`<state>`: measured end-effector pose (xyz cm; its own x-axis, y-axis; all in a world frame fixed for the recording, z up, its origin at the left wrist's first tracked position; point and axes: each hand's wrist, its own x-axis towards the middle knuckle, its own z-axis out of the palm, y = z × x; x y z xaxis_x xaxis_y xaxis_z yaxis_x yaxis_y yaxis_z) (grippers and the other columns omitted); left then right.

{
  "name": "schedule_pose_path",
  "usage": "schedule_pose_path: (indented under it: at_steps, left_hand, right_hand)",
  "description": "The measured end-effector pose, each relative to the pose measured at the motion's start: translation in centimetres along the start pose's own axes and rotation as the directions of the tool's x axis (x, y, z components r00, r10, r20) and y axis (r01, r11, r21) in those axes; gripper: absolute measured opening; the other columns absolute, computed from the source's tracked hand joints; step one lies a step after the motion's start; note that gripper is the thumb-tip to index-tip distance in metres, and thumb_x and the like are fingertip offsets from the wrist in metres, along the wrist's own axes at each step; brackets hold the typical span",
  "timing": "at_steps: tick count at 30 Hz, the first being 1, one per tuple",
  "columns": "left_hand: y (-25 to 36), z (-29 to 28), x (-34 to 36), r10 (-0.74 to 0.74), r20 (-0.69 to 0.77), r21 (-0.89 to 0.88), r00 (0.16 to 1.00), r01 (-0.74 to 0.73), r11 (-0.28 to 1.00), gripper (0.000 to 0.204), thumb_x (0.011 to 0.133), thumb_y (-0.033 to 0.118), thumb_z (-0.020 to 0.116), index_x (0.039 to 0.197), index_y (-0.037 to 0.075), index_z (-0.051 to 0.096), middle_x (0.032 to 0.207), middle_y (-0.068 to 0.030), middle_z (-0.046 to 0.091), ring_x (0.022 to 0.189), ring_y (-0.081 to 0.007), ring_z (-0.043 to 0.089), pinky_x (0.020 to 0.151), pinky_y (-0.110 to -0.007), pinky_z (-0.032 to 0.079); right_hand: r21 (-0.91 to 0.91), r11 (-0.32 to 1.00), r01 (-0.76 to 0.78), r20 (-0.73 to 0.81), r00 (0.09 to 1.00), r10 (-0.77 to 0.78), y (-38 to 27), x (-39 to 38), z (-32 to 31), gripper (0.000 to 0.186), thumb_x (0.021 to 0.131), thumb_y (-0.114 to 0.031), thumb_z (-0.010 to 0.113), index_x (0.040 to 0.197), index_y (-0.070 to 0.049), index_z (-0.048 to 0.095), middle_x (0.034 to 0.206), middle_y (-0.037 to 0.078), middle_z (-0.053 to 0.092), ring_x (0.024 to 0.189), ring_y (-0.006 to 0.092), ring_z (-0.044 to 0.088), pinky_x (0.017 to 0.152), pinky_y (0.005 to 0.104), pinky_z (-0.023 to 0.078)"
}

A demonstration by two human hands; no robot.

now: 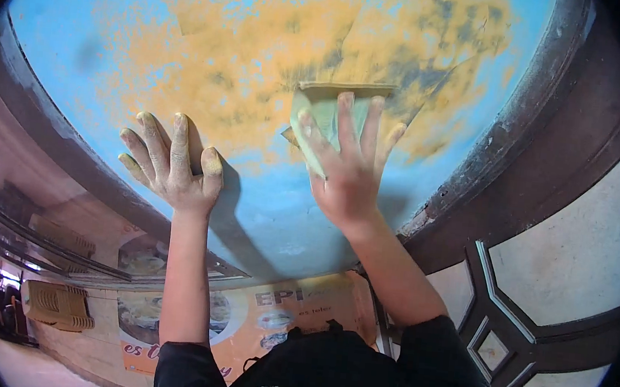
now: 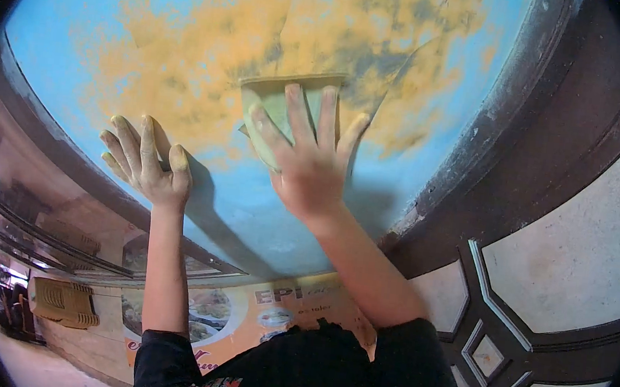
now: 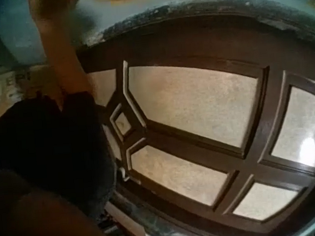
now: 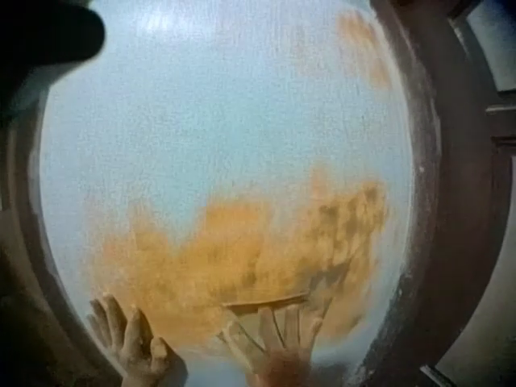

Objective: Sanding a patch on a ceiling using sandpaper.

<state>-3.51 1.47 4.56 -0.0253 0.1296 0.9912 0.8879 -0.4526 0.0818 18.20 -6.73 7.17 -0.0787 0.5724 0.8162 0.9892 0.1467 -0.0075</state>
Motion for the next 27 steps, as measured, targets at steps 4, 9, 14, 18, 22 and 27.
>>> schedule_pose_path:
  at_steps: [4,9,14,18,22,27]
  left_hand:
    - [0.3,0.3,0.0,0.021,-0.014,-0.017,1.000,-0.021,1.000,0.050,0.089,0.043,0.047,0.133,0.021,0.057,0.150,-0.0157,0.034,0.144,-0.0370,0.017,0.116,-0.049,-0.001]
    - [-0.2,0.3,-0.2,0.017,-0.029,-0.032,0.999,-0.018,0.999,0.051,0.091,0.046,0.046,0.134,0.021,0.056,0.150,-0.0157,0.034,0.144,-0.0371,0.017,0.116,-0.050,-0.001]
    - [-0.3,0.5,-0.5,0.024,-0.020,-0.018,1.000,-0.024,1.000,0.050,0.090,0.044,0.046,0.132,0.019,0.057,0.150,-0.0158,0.035,0.144,-0.0373,0.017,0.116,-0.049,-0.002]
    - [-0.6,0.0,-0.2,0.057,0.003,0.001,0.998,-0.057,0.998,0.052,0.089,0.037,0.051,0.136,0.014,0.053,0.151,-0.0171,0.032,0.145,-0.0350,0.017,0.116,-0.048,0.002]
    - [-0.9,0.4,-0.6,0.013,-0.002,-0.038,1.000,-0.013,0.999,0.049,0.089,0.042,0.048,0.131,0.020,0.058,0.150,-0.0159,0.036,0.144,-0.0381,0.017,0.116,-0.049,-0.002]
    - [-1.0,0.5,-0.5,0.001,-0.001,-0.038,1.000,-0.001,0.999,0.050,0.090,0.045,0.048,0.131,0.020,0.058,0.150,-0.0159,0.035,0.144,-0.0381,0.016,0.116,-0.050,-0.002]
  right_hand:
    - [-0.003,0.999,0.054,-0.037,0.998,-0.054,0.3,2.0,-1.2,0.070,0.068,-0.019,0.074,0.132,-0.035,0.053,0.149,0.007,0.037,0.138,0.0453,0.026,0.095,0.0796,0.015]
    - [0.073,0.996,0.043,-0.002,0.999,-0.043,-0.2,1.1,-0.7,0.072,0.066,-0.018,0.075,0.132,-0.037,0.053,0.149,0.006,0.037,0.135,0.0477,0.029,0.094,0.0804,0.015]
    - [0.038,0.998,0.055,-0.020,0.998,-0.054,-0.2,0.4,0.3,0.070,0.066,-0.019,0.074,0.130,-0.037,0.054,0.148,0.007,0.038,0.135,0.0476,0.029,0.094,0.0807,0.014]
    - [0.051,0.999,0.009,-0.004,1.000,-0.009,-1.1,-0.8,1.3,0.066,0.067,-0.021,0.074,0.129,-0.037,0.056,0.149,0.007,0.037,0.136,0.0475,0.028,0.094,0.0807,0.012]
    - [0.028,1.000,0.002,-0.018,1.000,-0.002,-1.6,-0.5,1.7,0.072,0.067,-0.021,0.074,0.133,-0.038,0.051,0.151,0.008,0.034,0.137,0.0476,0.024,0.094,0.0812,0.011]
    - [0.046,0.999,-0.012,-0.006,1.000,0.013,-2.2,-0.9,2.0,0.066,0.069,-0.022,0.073,0.130,-0.037,0.054,0.150,0.008,0.034,0.137,0.0484,0.023,0.094,0.0814,0.009]
